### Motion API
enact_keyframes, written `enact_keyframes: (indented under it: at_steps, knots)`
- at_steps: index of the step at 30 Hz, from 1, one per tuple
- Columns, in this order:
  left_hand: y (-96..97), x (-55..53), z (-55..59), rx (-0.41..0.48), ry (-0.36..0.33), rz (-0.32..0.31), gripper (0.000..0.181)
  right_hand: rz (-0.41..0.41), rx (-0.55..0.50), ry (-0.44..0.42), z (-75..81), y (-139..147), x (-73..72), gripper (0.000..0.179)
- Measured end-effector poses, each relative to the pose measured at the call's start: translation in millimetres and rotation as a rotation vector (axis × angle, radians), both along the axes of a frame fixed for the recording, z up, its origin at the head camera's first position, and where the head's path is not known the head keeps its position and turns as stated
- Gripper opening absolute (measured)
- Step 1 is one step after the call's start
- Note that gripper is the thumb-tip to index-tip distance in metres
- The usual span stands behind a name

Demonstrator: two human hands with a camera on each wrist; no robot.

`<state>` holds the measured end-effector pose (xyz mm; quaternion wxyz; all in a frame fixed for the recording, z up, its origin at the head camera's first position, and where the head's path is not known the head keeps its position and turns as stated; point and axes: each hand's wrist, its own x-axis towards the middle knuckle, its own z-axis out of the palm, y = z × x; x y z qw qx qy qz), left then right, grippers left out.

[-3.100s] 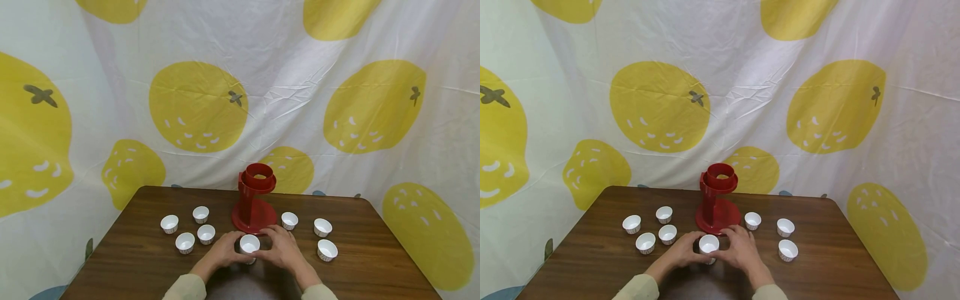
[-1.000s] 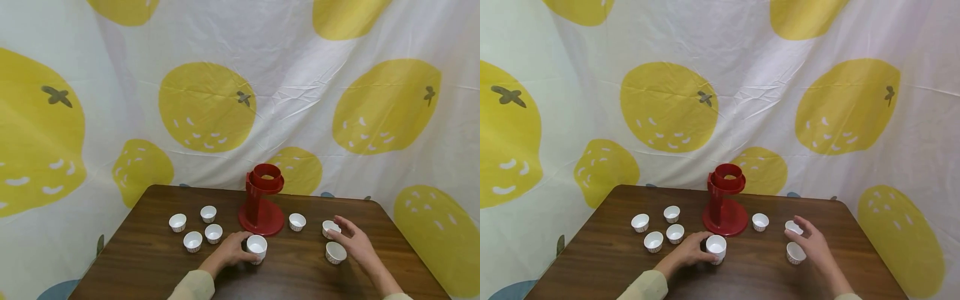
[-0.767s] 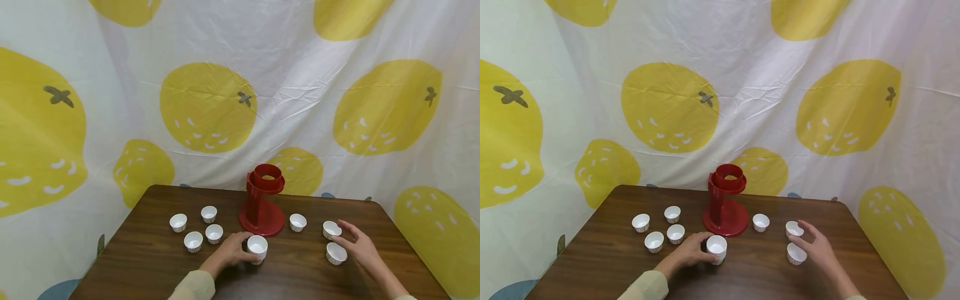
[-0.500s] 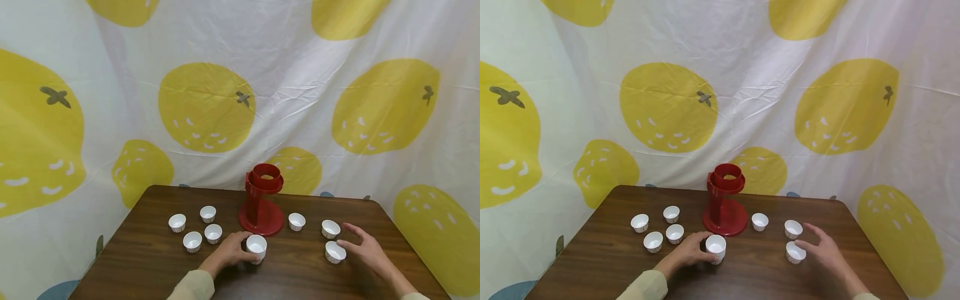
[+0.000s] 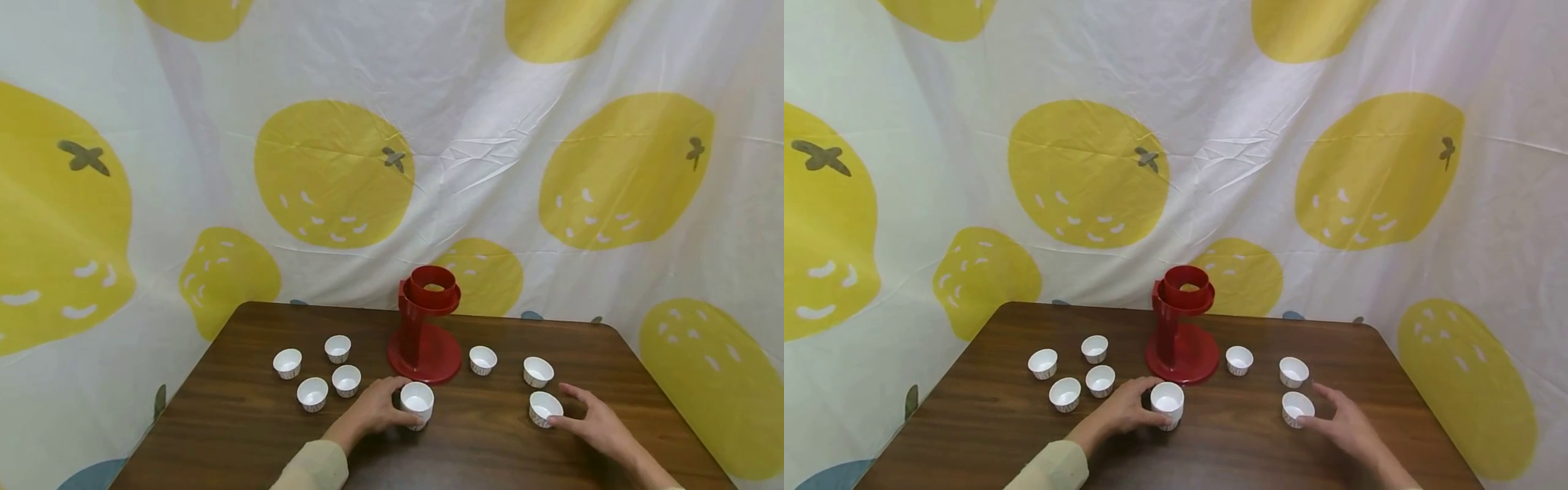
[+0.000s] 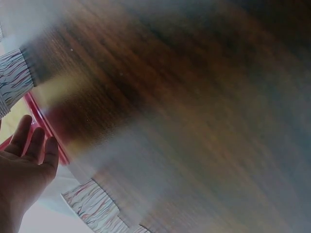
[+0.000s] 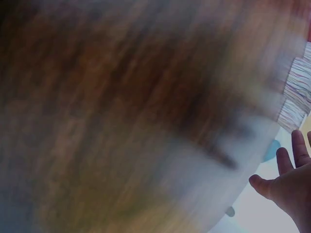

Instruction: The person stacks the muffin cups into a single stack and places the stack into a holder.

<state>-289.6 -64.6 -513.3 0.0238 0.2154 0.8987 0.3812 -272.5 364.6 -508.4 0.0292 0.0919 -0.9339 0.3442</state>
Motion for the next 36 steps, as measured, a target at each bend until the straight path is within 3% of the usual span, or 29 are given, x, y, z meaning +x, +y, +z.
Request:
enact_keyframes:
  at_steps: [17, 25, 36]
  knots:
    - [-0.4, 0.3, -0.4, 0.011, 0.023, -0.016, 0.063, 0.034, 0.041, -0.015, -8.3, -6.9, -3.5, 0.085]
    - [-0.1, 0.6, 1.1, 0.001, 0.0, -0.006, 0.064, 0.022, 0.082, 0.004, -11.4, -7.5, -7.3, 0.072]
    - [-0.7, 0.5, 0.7, 0.01, 0.006, -0.005, 0.064, -0.016, 0.057, 0.028, -8.3, -18.3, -7.8, 0.065]
